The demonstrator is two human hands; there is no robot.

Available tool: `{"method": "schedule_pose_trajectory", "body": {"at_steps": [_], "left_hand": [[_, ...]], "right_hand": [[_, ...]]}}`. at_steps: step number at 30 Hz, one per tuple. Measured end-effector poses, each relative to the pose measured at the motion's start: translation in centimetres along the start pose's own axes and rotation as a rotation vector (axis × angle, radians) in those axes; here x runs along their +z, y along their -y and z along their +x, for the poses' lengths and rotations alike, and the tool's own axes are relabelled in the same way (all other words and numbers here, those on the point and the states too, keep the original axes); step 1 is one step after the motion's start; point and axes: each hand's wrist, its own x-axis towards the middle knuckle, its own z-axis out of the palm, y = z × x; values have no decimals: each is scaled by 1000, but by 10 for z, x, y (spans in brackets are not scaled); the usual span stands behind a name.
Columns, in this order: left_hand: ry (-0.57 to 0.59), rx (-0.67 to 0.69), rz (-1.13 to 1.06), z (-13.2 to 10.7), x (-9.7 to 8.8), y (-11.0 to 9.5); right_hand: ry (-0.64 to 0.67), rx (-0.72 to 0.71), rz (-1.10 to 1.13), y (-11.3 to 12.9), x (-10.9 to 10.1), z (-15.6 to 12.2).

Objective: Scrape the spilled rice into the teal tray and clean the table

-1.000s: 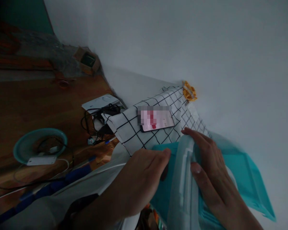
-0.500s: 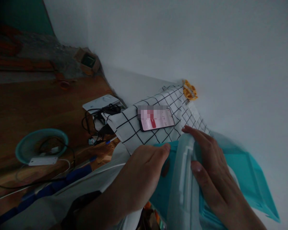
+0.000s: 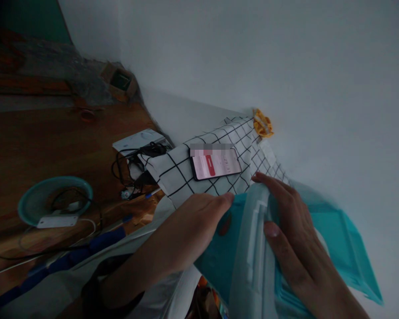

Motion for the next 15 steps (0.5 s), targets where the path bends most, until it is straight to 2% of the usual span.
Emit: {"method": "schedule_pose_trajectory", "body": {"at_steps": [6,15], "left_hand": [[34,24,26,-3,1,0],[-12,50,30,-4,1,-5]], "right_hand": [[-20,12,20,2,1,-1],[8,3,39,1,1,-1]]}}
